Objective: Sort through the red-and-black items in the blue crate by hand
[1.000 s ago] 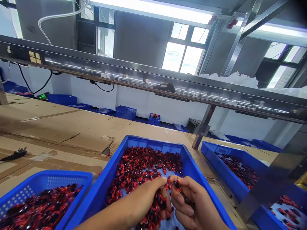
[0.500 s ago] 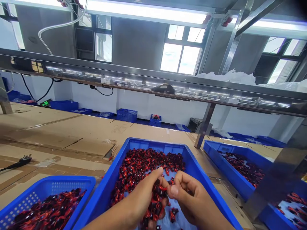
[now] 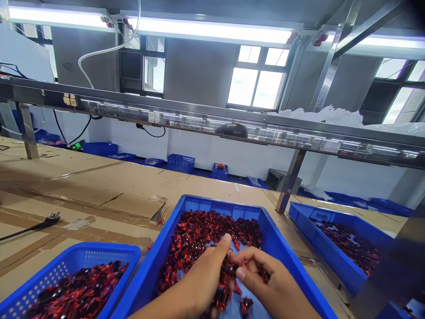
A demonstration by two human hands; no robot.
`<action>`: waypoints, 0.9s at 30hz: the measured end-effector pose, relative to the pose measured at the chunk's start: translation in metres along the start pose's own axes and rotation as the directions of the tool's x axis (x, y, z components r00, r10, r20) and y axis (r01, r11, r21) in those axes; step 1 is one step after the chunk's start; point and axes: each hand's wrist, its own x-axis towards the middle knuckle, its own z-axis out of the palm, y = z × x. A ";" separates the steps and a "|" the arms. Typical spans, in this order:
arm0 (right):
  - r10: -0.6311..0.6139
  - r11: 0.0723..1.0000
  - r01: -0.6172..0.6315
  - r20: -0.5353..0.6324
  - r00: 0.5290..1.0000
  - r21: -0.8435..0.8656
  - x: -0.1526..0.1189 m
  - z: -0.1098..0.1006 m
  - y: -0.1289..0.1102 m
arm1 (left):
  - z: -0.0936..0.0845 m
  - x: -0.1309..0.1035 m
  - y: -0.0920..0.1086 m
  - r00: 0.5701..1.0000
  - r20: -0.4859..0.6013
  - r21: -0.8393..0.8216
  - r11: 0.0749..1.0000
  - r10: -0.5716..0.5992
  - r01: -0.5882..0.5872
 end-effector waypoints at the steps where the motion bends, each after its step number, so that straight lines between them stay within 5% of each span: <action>1: 0.060 0.984 -0.060 0.005 0.998 0.168 0.001 0.000 0.002 | -0.001 0.000 0.000 1.000 -0.023 0.054 0.999 0.005 -0.004; 3: 0.168 0.865 -0.185 0.079 0.983 0.466 0.001 0.000 0.003 | -0.002 0.000 0.002 0.999 -0.032 0.111 0.994 0.007 -0.003; 6: 0.217 0.702 -0.287 0.188 0.958 0.652 0.000 -0.001 0.001 | -0.004 0.000 0.007 0.999 -0.013 0.039 0.998 -0.048 0.048; 10: 0.236 0.729 -0.312 0.204 0.950 0.610 -0.001 0.003 -0.003 | -0.005 0.000 0.009 0.998 -0.021 0.004 0.998 -0.060 0.060; 12: 0.196 0.873 -0.200 0.057 0.979 0.445 -0.003 0.008 -0.004 | -0.005 -0.001 0.008 0.999 -0.018 0.045 0.999 -0.029 0.030; 14: 0.057 0.996 -0.047 -0.150 0.987 0.070 -0.005 0.013 -0.004 | -0.004 -0.002 0.007 0.998 -0.015 0.114 0.992 0.054 -0.052; 17: -0.222 0.877 0.118 -0.174 0.959 -0.466 -0.008 0.016 -0.002 | -0.003 -0.003 0.003 0.978 0.050 0.088 0.974 0.204 -0.208; 21: -0.463 0.699 0.342 -0.033 0.886 -0.628 -0.008 0.012 -0.001 | -0.002 0.000 0.000 0.988 0.027 -0.031 0.988 0.153 -0.152; 27: -0.531 0.633 0.442 0.059 0.845 -0.635 -0.009 0.015 -0.005 | -0.003 0.002 -0.002 0.991 0.099 -0.049 0.995 0.086 -0.082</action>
